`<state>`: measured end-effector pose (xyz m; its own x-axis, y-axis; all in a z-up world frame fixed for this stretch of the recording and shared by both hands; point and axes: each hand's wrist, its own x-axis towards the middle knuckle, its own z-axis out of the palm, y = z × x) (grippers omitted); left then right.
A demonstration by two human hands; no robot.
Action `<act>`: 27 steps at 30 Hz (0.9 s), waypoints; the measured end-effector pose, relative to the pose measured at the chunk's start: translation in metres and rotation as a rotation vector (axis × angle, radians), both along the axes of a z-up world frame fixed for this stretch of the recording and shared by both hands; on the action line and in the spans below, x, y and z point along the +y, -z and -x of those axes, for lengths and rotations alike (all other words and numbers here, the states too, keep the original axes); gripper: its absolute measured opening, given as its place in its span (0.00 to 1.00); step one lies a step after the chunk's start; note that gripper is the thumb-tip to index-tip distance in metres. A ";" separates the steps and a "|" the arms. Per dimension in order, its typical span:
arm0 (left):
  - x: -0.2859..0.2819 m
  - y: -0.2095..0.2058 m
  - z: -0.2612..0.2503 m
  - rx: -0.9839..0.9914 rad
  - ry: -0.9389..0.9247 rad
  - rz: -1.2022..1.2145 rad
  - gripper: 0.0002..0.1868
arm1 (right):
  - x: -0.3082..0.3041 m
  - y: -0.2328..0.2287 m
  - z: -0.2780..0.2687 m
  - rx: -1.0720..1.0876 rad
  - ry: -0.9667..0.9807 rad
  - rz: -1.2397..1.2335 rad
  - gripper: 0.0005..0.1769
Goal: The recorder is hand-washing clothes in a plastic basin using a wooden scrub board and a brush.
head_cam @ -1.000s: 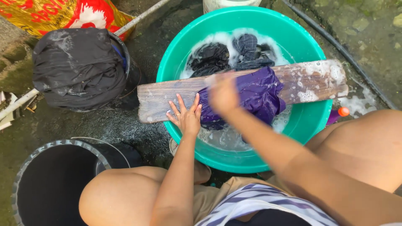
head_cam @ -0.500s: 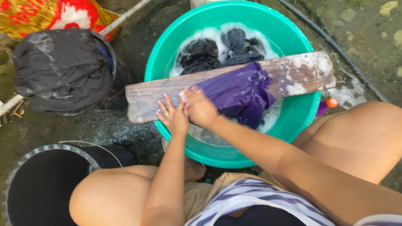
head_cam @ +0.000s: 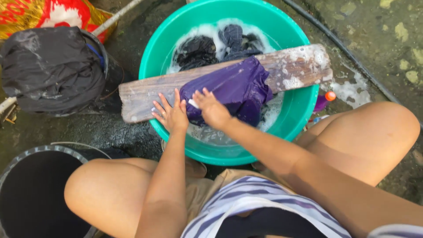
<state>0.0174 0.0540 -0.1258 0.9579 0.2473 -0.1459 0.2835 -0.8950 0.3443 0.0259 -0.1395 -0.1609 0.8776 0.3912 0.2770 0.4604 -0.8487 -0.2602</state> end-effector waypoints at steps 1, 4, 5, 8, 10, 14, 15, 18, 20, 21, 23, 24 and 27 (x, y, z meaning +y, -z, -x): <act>-0.001 0.000 0.008 0.011 0.000 -0.003 0.29 | -0.030 0.001 -0.002 0.011 0.000 -0.003 0.36; -0.004 0.009 0.012 -0.008 -0.028 0.024 0.30 | -0.139 0.013 -0.047 0.018 0.372 0.252 0.28; -0.012 0.022 0.016 -0.122 -0.103 0.069 0.34 | -0.194 0.027 -0.060 0.007 0.474 0.197 0.29; -0.034 0.072 0.042 -0.369 -0.263 0.303 0.47 | -0.274 0.026 -0.055 0.124 0.640 0.019 0.35; -0.034 0.110 0.050 -0.522 -0.364 0.489 0.55 | -0.261 -0.022 -0.048 0.235 0.682 -0.111 0.39; -0.021 0.113 0.050 -0.152 -0.386 0.624 0.47 | -0.203 -0.079 -0.021 0.317 0.788 -0.096 0.55; -0.016 0.093 0.050 0.008 -0.207 0.623 0.32 | -0.196 -0.067 -0.016 0.208 0.707 -0.069 0.56; -0.023 0.070 0.047 -0.054 -0.267 0.802 0.28 | -0.151 -0.062 0.011 0.214 0.605 0.001 0.43; -0.033 0.043 0.035 -0.302 -0.299 0.784 0.27 | -0.156 -0.025 0.015 0.217 0.596 -0.056 0.33; -0.038 0.028 0.024 -0.554 -0.316 0.761 0.27 | -0.158 -0.008 0.011 0.213 0.591 -0.114 0.22; -0.036 -0.050 0.006 -0.576 -0.292 0.729 0.26 | -0.169 -0.015 0.004 0.173 0.508 -0.410 0.23; -0.036 -0.088 -0.001 -0.592 -0.271 0.698 0.25 | -0.176 -0.019 0.003 0.135 0.418 -0.700 0.24; -0.011 -0.136 -0.067 -0.690 -0.144 0.635 0.23 | -0.180 -0.100 -0.015 0.369 0.447 -1.189 0.17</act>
<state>0.0841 0.0433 0.0098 0.8494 0.4385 0.2936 -0.0717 -0.4553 0.8875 0.0407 -0.3193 -0.0613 0.9640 -0.2639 -0.0337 -0.0558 -0.0769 -0.9955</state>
